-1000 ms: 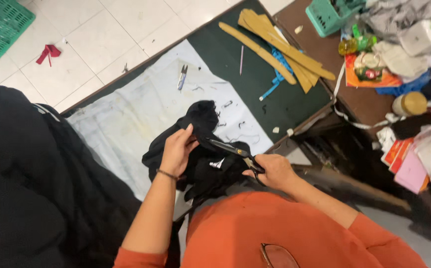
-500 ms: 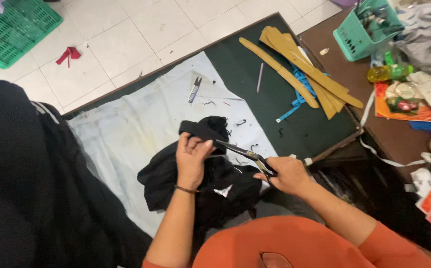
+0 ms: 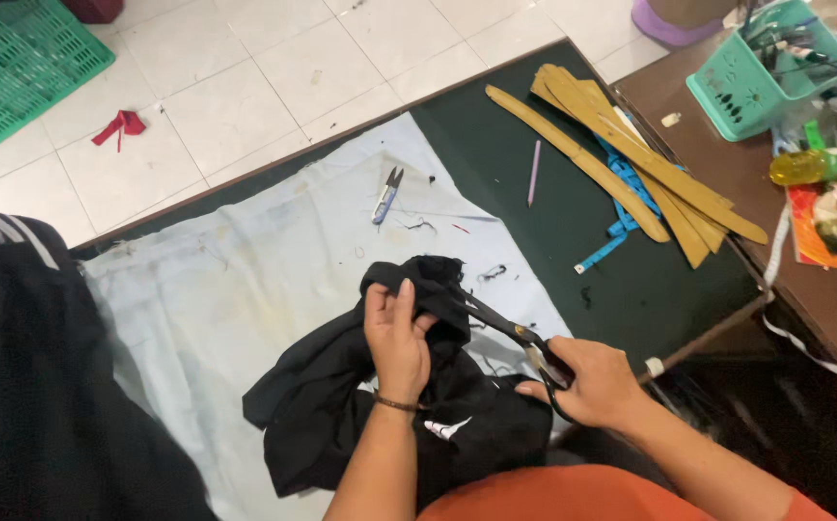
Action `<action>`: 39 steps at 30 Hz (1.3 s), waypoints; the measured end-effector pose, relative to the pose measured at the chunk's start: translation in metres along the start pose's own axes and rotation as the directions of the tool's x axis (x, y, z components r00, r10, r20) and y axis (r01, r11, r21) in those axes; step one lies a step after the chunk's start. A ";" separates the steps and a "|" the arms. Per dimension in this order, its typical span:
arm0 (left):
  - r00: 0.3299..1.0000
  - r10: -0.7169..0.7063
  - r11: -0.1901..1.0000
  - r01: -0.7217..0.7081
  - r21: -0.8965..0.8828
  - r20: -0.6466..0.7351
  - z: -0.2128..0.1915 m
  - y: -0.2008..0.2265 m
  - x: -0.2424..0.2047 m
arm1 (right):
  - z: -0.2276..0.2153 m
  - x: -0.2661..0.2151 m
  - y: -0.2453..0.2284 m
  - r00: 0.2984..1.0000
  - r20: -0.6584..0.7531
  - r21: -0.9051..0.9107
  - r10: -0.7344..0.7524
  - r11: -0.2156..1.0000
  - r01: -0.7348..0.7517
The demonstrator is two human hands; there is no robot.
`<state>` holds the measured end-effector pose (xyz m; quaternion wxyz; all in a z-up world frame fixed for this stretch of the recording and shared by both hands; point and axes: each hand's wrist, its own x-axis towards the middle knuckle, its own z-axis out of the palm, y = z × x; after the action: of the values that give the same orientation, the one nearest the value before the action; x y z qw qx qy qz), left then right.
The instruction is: The person uses scissors to cut a piece of black fabric on a table. They trim the edges and remove small pieces of fabric, occasionally adjusting the material with their hands. The workspace includes various sewing tools and materials.
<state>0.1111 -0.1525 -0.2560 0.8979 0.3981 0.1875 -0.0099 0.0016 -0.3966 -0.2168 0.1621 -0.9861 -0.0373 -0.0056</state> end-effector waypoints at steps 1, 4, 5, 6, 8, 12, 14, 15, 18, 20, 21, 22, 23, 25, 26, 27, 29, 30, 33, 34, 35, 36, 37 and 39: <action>0.996 0.088 0.996 -0.088 -0.031 -0.006 0.006 0.006 -0.005 | 0.003 -0.001 0.003 1.000 0.002 0.017 -0.030 0.999 0.030; 0.967 0.254 0.966 -0.254 -0.040 -0.021 0.003 0.006 -0.002 | 0.008 0.011 0.005 0.991 0.010 0.017 -0.130 0.991 0.130; 0.952 0.307 0.952 -0.307 -0.015 -0.022 -0.001 0.000 0.000 | 0.009 0.013 0.006 0.984 0.027 -0.003 -0.174 0.985 0.174; 0.953 0.303 0.953 -0.303 -0.014 -0.028 -0.002 0.001 -0.001 | 0.012 0.017 0.005 0.984 0.034 -0.002 -0.174 0.985 0.175; 0.942 0.336 0.939 -0.335 0.076 -0.005 -0.003 0.002 -0.007 | 0.014 0.025 0.004 0.980 -0.024 -0.052 -0.195 0.980 0.194; 0.934 0.356 0.930 -0.356 0.094 0.014 -0.008 -0.008 -0.004 | 0.023 0.027 0.014 0.981 -0.097 -0.092 -0.169 0.983 0.160; 0.908 0.413 0.898 -0.419 0.133 0.071 -0.018 -0.021 0.006 | 0.022 0.023 0.015 0.977 -0.129 -0.056 -0.172 0.984 0.166; 0.902 0.426 0.892 -0.433 0.128 0.073 -0.021 -0.024 0.010 | 0.025 0.021 0.020 0.973 -0.140 -0.057 -0.183 0.983 0.177; 0.891 0.440 0.861 -0.454 0.230 0.112 -0.026 -0.031 0.012 | 0.034 0.010 0.031 0.961 -0.171 -0.052 -0.217 0.976 0.211; 0.868 0.464 0.838 -0.495 0.228 0.179 -0.020 -0.028 0.007 | 0.038 0.004 0.035 0.954 -0.220 -0.044 -0.204 0.979 0.199; 0.864 0.469 0.834 -0.502 0.228 0.185 -0.020 -0.029 0.005 | 0.040 0.003 0.038 0.952 -0.228 -0.042 -0.206 0.979 0.201; 0.857 0.474 0.827 -0.512 0.234 0.201 -0.019 -0.029 0.005 | 0.043 0.002 0.040 0.941 -0.261 -0.057 -0.216 0.976 0.209; 0.850 0.479 0.819 -0.522 0.239 0.218 -0.018 -0.029 0.005 | 0.046 0.002 0.041 0.928 -0.294 -0.073 -0.227 0.974 0.215; 0.837 0.493 0.799 -0.544 0.255 0.240 -0.017 -0.027 0.004 | 0.043 0.002 0.036 0.919 -0.323 -0.064 -0.226 0.974 0.217; 0.825 0.507 0.782 -0.562 0.269 0.251 -0.017 -0.026 0.004 | 0.042 0.003 0.032 0.911 -0.341 -0.060 -0.232 0.973 0.225; 0.825 0.501 0.782 -0.561 0.273 0.260 -0.023 -0.032 0.004 | 0.044 -0.002 0.030 0.912 -0.346 -0.054 -0.221 0.975 0.216; 0.831 0.500 0.785 -0.554 0.278 0.246 -0.027 -0.034 0.016 | 0.042 0.006 0.024 0.898 -0.371 -0.021 -0.237 0.969 0.247; 0.825 0.506 0.780 -0.562 0.274 0.251 -0.024 -0.031 0.013 | 0.044 0.009 0.023 0.894 -0.379 -0.023 -0.240 0.968 0.250; 0.836 0.498 0.799 -0.546 0.252 0.230 -0.022 -0.030 0.008 | 0.050 0.015 0.020 0.901 -0.378 -0.048 -0.212 0.977 0.209; 0.831 0.504 0.799 -0.552 0.238 0.234 -0.023 -0.031 0.010 | 0.051 0.017 0.019 0.888 -0.403 -0.065 -0.222 0.975 0.215; 0.827 0.510 0.799 -0.557 0.225 0.238 -0.024 -0.032 0.012 | 0.052 0.020 0.018 0.873 -0.428 -0.081 -0.233 0.972 0.219; 0.826 0.514 0.798 -0.559 0.226 0.229 -0.026 -0.033 0.015 | 0.051 0.023 0.015 0.873 -0.424 -0.081 -0.240 0.970 0.228; 0.821 0.517 0.791 -0.566 0.233 0.241 -0.028 -0.035 0.017 | 0.050 0.025 0.014 0.871 -0.422 -0.095 -0.252 0.968 0.234; 0.818 0.516 0.784 -0.570 0.245 0.253 -0.031 -0.036 0.020 | 0.048 0.028 0.010 0.871 -0.418 -0.103 -0.258 0.966 0.237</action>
<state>0.1133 -0.1527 -0.3074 0.8011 0.5686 -0.0175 0.1863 0.0303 -0.3887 -0.2647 0.1402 -0.9514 -0.1267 -0.2432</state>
